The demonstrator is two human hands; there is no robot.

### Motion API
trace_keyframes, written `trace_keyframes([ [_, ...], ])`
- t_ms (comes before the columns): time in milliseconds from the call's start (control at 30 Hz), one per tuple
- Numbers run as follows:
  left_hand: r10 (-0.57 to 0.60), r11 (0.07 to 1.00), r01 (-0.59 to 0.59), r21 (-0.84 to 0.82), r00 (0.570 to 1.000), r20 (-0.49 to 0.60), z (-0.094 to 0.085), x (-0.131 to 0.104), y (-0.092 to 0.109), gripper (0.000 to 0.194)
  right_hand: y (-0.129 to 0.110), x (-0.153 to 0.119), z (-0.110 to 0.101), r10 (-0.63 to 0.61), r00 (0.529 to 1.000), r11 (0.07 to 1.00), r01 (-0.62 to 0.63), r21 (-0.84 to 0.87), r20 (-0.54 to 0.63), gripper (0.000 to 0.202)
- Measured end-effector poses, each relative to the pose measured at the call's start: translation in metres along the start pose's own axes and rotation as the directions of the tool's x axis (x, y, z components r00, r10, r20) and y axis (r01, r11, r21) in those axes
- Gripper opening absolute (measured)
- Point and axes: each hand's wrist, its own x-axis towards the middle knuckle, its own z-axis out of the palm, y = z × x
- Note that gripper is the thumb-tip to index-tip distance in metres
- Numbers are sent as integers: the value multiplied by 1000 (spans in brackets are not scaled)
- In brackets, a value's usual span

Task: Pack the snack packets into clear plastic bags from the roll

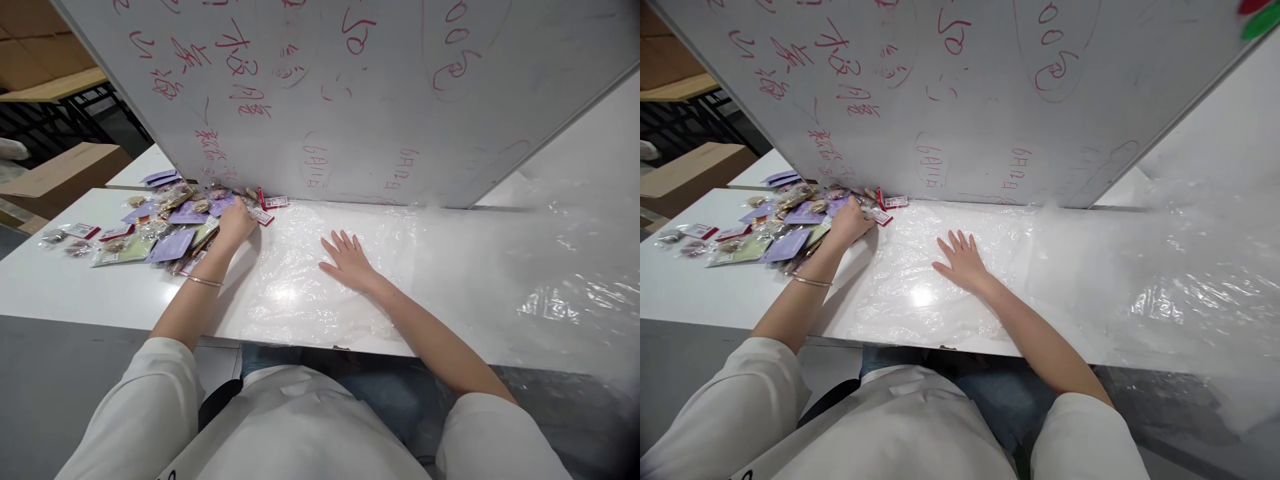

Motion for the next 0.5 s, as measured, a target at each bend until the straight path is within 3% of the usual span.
trace_keyframes([
  [100, 84, 996, -85, -3, 989, -118, -10, -20, 10, 56, 2, 2, 3, 9, 999, 996, -5, 85, -40, 77],
  [200, 358, 910, -388, -145, 913, -194, -12, -54, 38, 52, 8, 5, 5, 77, 990, 940, -33, 338, -117, 70],
  [233, 497, 822, -522, -229, 853, -161, -8, -66, 50, 53, 12, 6, 6, 129, 981, 885, -48, 463, -145, 68],
  [267, 648, 693, -645, -323, 753, -114, -2, -78, 62, 55, 16, 8, 7, 197, 966, 805, -60, 591, -170, 67],
  [333, 865, 436, -781, -447, 501, -31, 17, -98, 83, 53, 24, 12, 10, 328, 926, 600, -49, 799, -190, 67],
  [367, 910, 362, -802, -474, 414, -5, 28, -105, 91, 53, 28, 14, 12, 371, 908, 505, -21, 863, -195, 68],
  [433, 940, 309, -824, -474, 342, 19, 49, -113, 102, 64, 33, 18, 14, 407, 887, 379, 53, 924, -218, 69],
  [500, 940, 306, -840, -448, 341, 1, 62, -116, 105, 84, 33, 19, 12, 402, 878, 352, 114, 929, -260, 70],
])
